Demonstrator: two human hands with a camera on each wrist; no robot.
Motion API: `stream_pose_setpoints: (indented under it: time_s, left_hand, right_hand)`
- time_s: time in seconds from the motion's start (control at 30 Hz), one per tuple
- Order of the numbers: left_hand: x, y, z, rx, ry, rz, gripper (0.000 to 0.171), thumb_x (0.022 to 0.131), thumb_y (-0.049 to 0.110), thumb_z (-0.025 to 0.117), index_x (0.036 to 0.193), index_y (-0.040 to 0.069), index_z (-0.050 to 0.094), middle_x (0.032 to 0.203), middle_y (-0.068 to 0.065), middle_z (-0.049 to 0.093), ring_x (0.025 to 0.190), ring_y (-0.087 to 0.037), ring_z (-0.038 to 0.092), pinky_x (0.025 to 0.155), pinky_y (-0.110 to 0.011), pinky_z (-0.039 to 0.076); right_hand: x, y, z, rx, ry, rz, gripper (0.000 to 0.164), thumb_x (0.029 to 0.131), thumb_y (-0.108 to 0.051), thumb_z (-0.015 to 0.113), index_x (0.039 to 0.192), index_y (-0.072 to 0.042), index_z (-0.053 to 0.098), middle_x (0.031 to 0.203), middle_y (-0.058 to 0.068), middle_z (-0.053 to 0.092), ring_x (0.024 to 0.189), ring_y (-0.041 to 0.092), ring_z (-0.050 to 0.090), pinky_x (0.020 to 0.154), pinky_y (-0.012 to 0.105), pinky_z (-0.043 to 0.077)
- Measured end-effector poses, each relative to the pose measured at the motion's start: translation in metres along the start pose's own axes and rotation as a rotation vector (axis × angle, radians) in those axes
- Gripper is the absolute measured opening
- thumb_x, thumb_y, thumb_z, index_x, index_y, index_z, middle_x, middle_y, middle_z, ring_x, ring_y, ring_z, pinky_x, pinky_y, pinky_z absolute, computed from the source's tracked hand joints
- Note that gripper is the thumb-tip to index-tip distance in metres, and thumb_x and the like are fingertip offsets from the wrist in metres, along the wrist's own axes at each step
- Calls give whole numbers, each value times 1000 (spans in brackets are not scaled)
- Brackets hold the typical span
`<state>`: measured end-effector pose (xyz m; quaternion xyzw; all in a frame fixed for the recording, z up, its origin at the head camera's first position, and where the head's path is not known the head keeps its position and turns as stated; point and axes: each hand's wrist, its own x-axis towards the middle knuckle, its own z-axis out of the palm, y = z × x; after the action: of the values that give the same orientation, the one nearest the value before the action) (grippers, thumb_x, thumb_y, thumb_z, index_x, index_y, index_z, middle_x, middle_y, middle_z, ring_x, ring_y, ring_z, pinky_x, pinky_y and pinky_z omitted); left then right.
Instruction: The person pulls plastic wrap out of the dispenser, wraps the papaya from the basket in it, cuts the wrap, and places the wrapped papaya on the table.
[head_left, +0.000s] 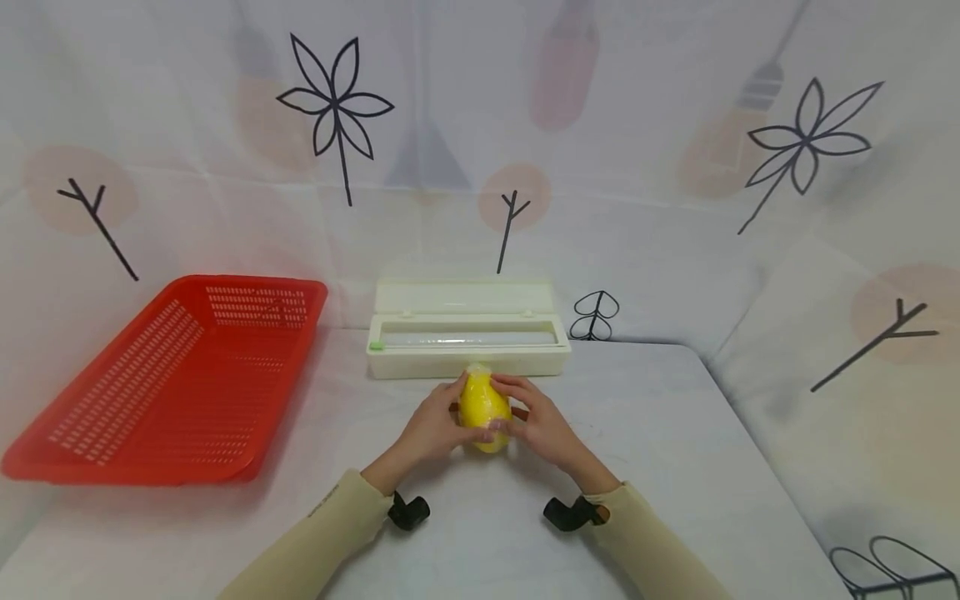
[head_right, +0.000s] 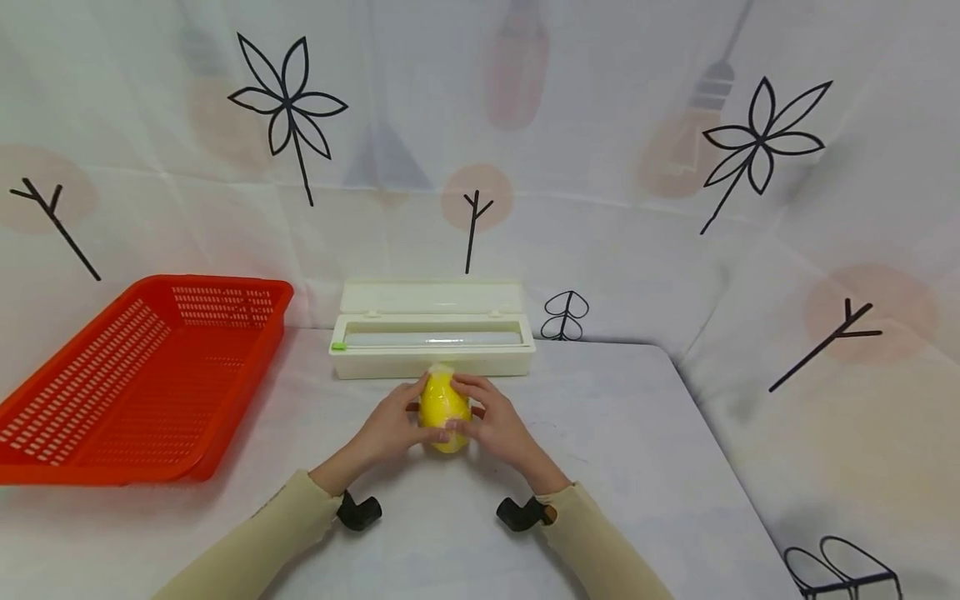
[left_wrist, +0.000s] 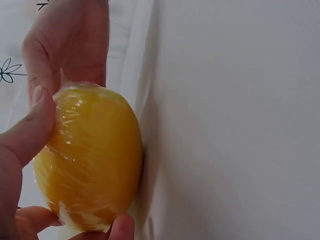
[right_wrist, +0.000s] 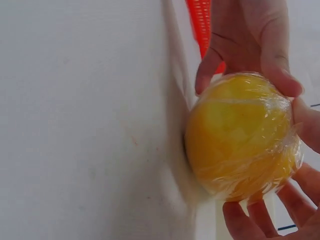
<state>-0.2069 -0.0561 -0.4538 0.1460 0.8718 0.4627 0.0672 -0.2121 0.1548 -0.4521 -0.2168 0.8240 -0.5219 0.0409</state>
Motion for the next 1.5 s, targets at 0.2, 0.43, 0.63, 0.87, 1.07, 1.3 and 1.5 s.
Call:
stream_pose_setpoints:
  time_s: [0.2, 0.43, 0.63, 0.87, 1.07, 1.3, 1.5]
  left_hand:
    - [3, 3, 0, 14, 11, -19, 104, 75, 49, 85, 156, 11, 31, 148, -13, 42, 118, -29, 54, 97, -41, 50]
    - [2, 2, -1, 27, -9, -3, 105, 75, 51, 84, 157, 11, 31, 150, -12, 41, 120, -29, 54, 99, -44, 48]
    - [0, 0, -8, -22, -38, -14, 113, 73, 51, 86, 159, 13, 23, 154, -12, 40, 123, -30, 56, 97, -46, 50]
    - [1, -11, -13, -120, -57, -133, 101, 83, 54, 76, 159, 14, 23, 151, -15, 45, 117, -27, 61, 86, -41, 56]
    - [3, -21, -15, -317, -124, -203, 79, 96, 48, 63, 154, 4, 33, 140, -16, 55, 105, -22, 66, 79, -33, 55]
    - [1, -22, -12, -407, -143, -183, 64, 99, 40, 61, 149, 3, 42, 131, -14, 61, 106, -23, 66, 81, -33, 56]
    - [-2, -20, -13, -455, -87, -185, 55, 100, 33, 61, 146, 7, 47, 129, -13, 57, 105, -25, 65, 83, -35, 57]
  right_hand:
    - [-1, 0, 3, 37, 41, 30, 53, 88, -12, 76, 138, -9, 58, 147, 0, 45, 136, 28, 41, 105, 55, 40]
    - [-2, 2, 4, 21, 38, 16, 54, 90, -14, 75, 140, -9, 57, 148, 2, 44, 137, 30, 40, 105, 57, 39]
    - [-5, 3, 2, -5, 17, -6, 60, 90, -21, 76, 144, -10, 52, 153, 4, 39, 138, 30, 39, 105, 53, 41]
    - [-9, 2, 0, 11, 14, 31, 63, 90, -23, 75, 147, -12, 49, 155, 5, 36, 139, 32, 37, 106, 56, 39]
    - [-13, 2, 1, 31, 15, 67, 58, 93, -26, 70, 146, -14, 50, 155, 3, 36, 140, 30, 36, 107, 57, 38]
    - [-16, 0, 2, -55, 71, 67, 51, 98, -28, 64, 145, -13, 52, 150, 4, 44, 139, 29, 38, 112, 59, 30]
    - [-15, 1, 4, -33, 99, 115, 47, 96, -23, 65, 140, -11, 54, 143, 8, 50, 133, 33, 48, 110, 56, 35]
